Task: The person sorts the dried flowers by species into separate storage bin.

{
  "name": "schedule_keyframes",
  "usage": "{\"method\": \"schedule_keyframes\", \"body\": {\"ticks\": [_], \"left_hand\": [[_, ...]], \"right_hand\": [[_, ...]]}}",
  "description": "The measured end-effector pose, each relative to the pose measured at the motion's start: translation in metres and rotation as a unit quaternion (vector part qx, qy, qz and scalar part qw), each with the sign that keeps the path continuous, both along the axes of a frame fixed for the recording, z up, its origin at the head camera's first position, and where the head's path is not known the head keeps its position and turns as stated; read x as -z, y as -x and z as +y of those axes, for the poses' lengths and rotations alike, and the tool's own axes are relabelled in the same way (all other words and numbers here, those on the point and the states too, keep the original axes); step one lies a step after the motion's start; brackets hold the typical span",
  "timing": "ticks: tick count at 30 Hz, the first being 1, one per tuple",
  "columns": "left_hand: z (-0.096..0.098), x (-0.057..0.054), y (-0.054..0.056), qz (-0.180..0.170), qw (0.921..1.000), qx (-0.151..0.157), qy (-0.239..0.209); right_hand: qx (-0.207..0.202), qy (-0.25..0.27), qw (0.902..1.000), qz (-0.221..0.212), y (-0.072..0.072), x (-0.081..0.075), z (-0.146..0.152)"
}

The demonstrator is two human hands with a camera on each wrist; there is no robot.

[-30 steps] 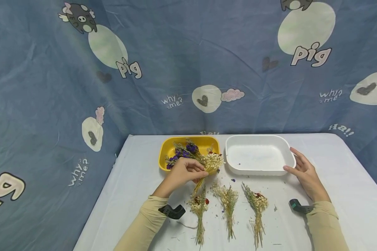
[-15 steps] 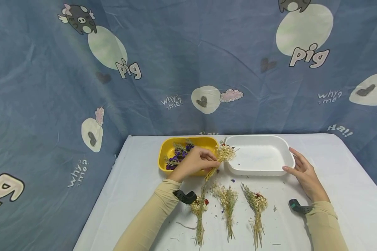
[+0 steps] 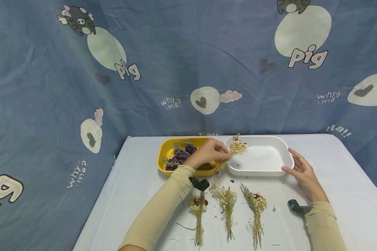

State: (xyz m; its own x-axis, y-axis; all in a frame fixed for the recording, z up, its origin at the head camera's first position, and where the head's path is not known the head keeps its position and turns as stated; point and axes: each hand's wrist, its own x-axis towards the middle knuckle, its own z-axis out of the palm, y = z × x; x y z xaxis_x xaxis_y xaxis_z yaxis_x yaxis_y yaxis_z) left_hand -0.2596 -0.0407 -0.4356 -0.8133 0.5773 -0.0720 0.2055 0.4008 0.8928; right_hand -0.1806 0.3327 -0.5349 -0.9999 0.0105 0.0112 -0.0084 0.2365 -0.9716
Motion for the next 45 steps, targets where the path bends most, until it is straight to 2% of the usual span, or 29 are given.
{"method": "schedule_keyframes", "body": {"ticks": [4, 12, 17, 22, 29, 35, 40, 45], "left_hand": [[0.011, -0.004, 0.008, -0.001, 0.9999, 0.010, 0.006], [0.037, -0.008, 0.022, 0.006, 0.9979, 0.034, 0.055], [0.052, -0.007, 0.030, -0.005, 0.9963, 0.052, 0.068], [0.066, -0.004, 0.034, 0.000, 0.9936, 0.069, 0.089], [0.081, -0.002, 0.038, -0.002, 0.9909, 0.062, 0.119], [0.090, -0.002, 0.044, -0.009, 0.9877, 0.049, 0.148], [0.093, -0.001, 0.044, -0.016, 0.9795, 0.022, 0.200], [0.097, 0.004, 0.042, -0.015, 0.9691, -0.002, 0.246]], "right_hand": [[-0.001, 0.007, 1.0000, 0.000, 0.000, 0.000, 0.001], [0.002, 0.010, 0.9999, -0.004, -0.001, 0.000, 0.002], [-0.001, 0.008, 1.0000, -0.005, -0.002, 0.000, 0.002], [0.002, -0.010, 0.9999, -0.011, -0.002, -0.001, 0.002], [0.006, -0.024, 0.9996, -0.014, -0.001, 0.000, 0.002], [0.002, -0.005, 1.0000, -0.004, 0.002, 0.000, 0.001], [0.004, -0.012, 0.9999, -0.004, 0.003, -0.001, 0.001], [0.005, -0.020, 0.9997, -0.010, 0.002, 0.000, 0.002]]}}
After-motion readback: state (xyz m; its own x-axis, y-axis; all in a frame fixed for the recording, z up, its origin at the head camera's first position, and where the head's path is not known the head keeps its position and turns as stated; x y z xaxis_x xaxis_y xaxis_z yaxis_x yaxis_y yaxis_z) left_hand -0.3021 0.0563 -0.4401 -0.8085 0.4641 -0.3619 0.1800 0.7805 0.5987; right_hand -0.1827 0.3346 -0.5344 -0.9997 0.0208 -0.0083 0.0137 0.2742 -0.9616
